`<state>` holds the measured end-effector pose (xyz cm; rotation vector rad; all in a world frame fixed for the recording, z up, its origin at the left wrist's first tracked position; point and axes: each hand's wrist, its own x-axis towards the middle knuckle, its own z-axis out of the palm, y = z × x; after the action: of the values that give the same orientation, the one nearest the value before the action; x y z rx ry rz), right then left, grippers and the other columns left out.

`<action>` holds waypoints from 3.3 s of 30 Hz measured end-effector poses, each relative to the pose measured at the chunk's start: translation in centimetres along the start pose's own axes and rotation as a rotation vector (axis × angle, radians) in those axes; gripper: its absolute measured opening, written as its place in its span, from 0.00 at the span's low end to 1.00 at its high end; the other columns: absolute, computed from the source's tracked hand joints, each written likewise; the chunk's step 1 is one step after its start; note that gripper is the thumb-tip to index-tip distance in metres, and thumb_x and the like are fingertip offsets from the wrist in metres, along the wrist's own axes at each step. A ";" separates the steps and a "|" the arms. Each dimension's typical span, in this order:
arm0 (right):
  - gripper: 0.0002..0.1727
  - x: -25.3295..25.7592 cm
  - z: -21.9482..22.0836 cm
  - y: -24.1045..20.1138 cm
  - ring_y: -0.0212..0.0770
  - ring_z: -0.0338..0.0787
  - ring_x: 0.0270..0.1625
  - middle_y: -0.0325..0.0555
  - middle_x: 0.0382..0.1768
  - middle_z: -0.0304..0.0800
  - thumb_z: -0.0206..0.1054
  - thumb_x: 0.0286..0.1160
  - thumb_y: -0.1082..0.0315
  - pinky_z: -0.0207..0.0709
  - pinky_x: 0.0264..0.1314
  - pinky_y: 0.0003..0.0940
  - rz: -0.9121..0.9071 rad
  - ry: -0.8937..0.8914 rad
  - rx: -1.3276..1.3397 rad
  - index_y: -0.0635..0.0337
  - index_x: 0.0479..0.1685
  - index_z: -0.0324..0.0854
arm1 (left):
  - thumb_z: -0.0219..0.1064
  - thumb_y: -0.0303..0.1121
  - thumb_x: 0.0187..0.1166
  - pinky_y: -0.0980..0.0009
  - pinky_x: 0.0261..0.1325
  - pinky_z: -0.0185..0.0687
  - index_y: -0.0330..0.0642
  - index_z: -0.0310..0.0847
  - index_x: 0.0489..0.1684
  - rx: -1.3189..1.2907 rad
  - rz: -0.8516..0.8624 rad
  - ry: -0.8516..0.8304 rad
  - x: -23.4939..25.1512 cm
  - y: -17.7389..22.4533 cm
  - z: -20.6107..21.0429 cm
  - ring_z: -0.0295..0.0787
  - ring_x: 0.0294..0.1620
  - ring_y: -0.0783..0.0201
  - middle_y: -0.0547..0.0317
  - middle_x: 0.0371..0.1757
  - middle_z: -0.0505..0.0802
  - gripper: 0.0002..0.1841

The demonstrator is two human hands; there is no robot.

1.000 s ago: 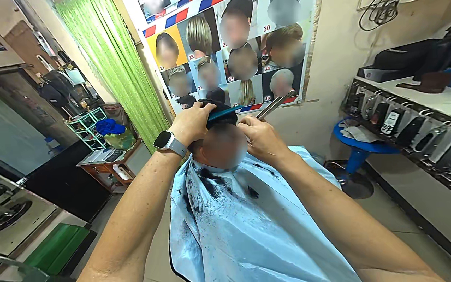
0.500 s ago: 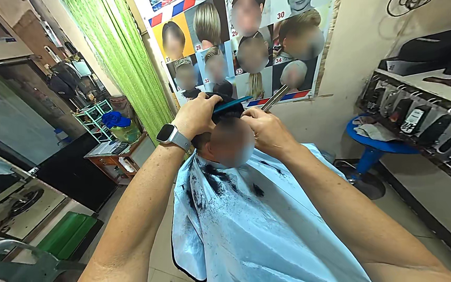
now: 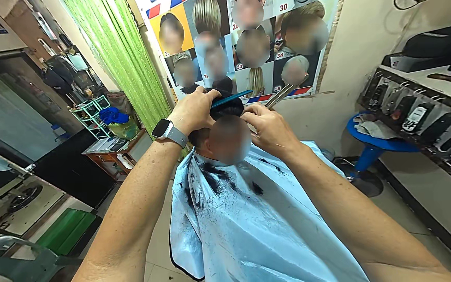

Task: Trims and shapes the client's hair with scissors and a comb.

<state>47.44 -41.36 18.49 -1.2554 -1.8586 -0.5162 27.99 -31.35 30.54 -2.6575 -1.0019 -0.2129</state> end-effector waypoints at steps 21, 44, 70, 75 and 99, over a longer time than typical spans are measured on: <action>0.07 -0.8 0.8 0.3 0.50 0.91 0.55 0.49 0.54 0.89 0.69 0.77 0.66 0.85 0.52 0.52 0.004 -0.010 0.021 0.52 0.48 0.89 | 0.85 0.61 0.52 0.41 0.57 0.84 0.63 0.73 0.81 -0.012 -0.005 -0.007 0.1 0.0 -0.2 0.87 0.62 0.43 0.42 0.73 0.81 0.48; 0.09 -1.3 1.7 2.9 0.44 0.89 0.50 0.48 0.50 0.89 0.68 0.77 0.64 0.84 0.50 0.45 0.084 0.075 0.232 0.53 0.48 0.91 | 0.83 0.68 0.45 0.41 0.47 0.88 0.66 0.69 0.83 0.052 -0.117 0.035 -0.7 1.2 0.9 0.91 0.57 0.45 0.49 0.81 0.78 0.54; 0.09 -3.1 3.2 1.3 0.46 0.90 0.55 0.47 0.52 0.89 0.67 0.79 0.64 0.85 0.53 0.49 0.072 0.129 0.137 0.52 0.48 0.91 | 0.84 0.69 0.41 0.43 0.42 0.89 0.67 0.68 0.84 0.103 -0.130 0.057 -1.0 1.5 1.3 0.92 0.51 0.47 0.52 0.82 0.77 0.57; 0.08 -3.0 2.9 0.9 0.47 0.90 0.56 0.47 0.54 0.90 0.67 0.78 0.65 0.85 0.54 0.50 0.046 0.139 0.118 0.53 0.48 0.91 | 0.84 0.68 0.43 0.43 0.42 0.89 0.67 0.68 0.84 0.082 -0.125 0.053 -0.9 1.4 1.2 0.92 0.52 0.47 0.51 0.81 0.77 0.55; 0.08 -4.4 4.2 1.2 0.46 0.91 0.56 0.47 0.55 0.90 0.68 0.76 0.68 0.85 0.57 0.48 0.004 0.077 0.096 0.53 0.48 0.91 | 0.84 0.66 0.46 0.42 0.45 0.88 0.66 0.69 0.83 0.039 -0.105 0.057 -0.9 1.1 1.1 0.91 0.55 0.46 0.51 0.81 0.77 0.53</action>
<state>47.55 -40.36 12.38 -1.1592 -1.7947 -0.4611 28.09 -32.37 29.04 -2.5521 -1.1162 -0.2869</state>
